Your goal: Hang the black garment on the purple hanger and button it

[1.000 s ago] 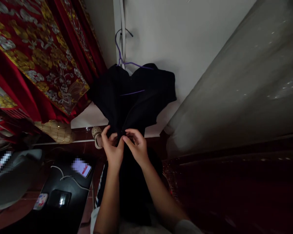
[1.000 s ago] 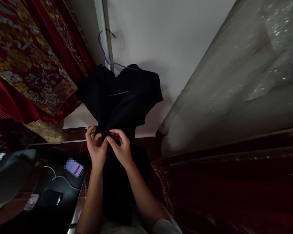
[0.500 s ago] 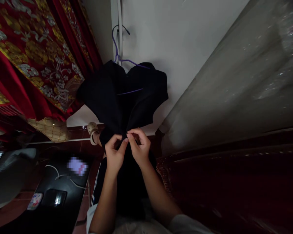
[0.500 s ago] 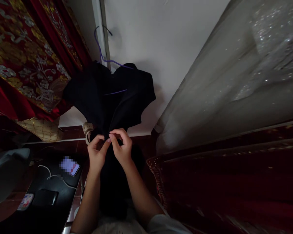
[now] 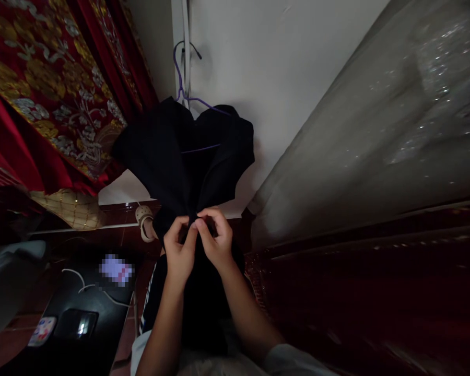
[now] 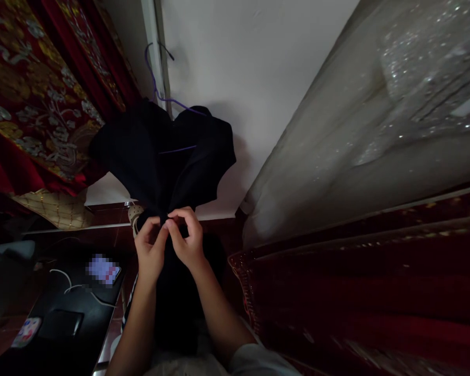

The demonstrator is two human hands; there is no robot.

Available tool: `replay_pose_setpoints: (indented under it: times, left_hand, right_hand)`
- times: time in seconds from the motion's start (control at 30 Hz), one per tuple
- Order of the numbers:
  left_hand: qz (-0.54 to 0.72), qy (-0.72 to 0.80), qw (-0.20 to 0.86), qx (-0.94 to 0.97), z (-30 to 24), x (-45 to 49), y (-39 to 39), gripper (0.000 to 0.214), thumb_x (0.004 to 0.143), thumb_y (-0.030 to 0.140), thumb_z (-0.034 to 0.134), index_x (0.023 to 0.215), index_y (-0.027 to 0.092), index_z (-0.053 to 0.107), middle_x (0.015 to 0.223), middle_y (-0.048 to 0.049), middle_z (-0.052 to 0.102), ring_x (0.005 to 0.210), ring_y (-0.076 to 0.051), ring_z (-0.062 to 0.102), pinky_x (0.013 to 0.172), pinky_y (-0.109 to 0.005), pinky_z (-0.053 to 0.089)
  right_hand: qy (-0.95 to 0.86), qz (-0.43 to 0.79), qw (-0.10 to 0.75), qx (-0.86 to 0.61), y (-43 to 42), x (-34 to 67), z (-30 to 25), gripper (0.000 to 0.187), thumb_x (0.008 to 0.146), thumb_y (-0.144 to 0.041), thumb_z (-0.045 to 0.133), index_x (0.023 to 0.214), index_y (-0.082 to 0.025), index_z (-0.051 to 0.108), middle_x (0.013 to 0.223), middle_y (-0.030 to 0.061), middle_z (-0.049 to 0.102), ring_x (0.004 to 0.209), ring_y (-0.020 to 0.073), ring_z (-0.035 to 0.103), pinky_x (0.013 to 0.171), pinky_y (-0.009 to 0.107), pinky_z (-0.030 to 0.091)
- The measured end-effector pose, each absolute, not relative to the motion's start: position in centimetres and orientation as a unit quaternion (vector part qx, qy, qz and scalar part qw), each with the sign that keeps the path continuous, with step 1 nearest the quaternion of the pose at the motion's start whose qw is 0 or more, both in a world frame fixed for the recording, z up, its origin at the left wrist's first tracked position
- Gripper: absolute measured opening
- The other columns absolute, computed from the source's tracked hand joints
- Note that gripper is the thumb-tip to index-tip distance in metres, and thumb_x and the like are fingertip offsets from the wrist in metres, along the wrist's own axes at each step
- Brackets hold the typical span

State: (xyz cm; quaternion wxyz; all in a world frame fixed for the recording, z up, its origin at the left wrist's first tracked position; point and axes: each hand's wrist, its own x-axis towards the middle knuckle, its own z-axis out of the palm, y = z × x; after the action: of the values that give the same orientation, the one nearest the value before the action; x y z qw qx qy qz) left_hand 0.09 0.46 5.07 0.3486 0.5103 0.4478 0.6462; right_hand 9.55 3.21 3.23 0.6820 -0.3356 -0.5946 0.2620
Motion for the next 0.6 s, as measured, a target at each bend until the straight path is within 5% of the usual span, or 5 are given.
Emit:
replay_pose_setpoints:
  times: [0.27, 0.6]
  left_hand:
    - [0.625, 0.458, 0.319, 0.546, 4.7, -0.6, 0.5, 0.013, 0.097, 0.027, 0.067, 0.099, 0.019, 0.076, 0.093, -0.0035, 0.071, 0.088, -0.017, 0.067, 0.083, -0.025, 0.053]
    - [0.593, 0.462, 0.336, 0.568, 4.8, -1.2, 0.5, 0.013, 0.099, 0.029, 0.064, 0.096, 0.018, 0.071, 0.089, -0.0031, 0.068, 0.085, -0.017, 0.063, 0.079, -0.025, 0.05]
  right_hand:
    - [-0.596, 0.282, 0.675, -0.332, 3.2, 10.0, 3.7, 0.017, 0.096, -0.02, 0.065, 0.109, -0.027, 0.074, 0.091, 0.0027, 0.063, 0.083, 0.0157, 0.061, 0.072, 0.03, 0.052]
    - [-0.537, 0.346, 0.69, -0.34, 3.3, 9.6, 4.0, 0.004, 0.093, -0.028, 0.071, 0.095, -0.024, 0.071, 0.087, 0.0009, 0.066, 0.079, 0.0137, 0.063, 0.07, 0.026, 0.053]
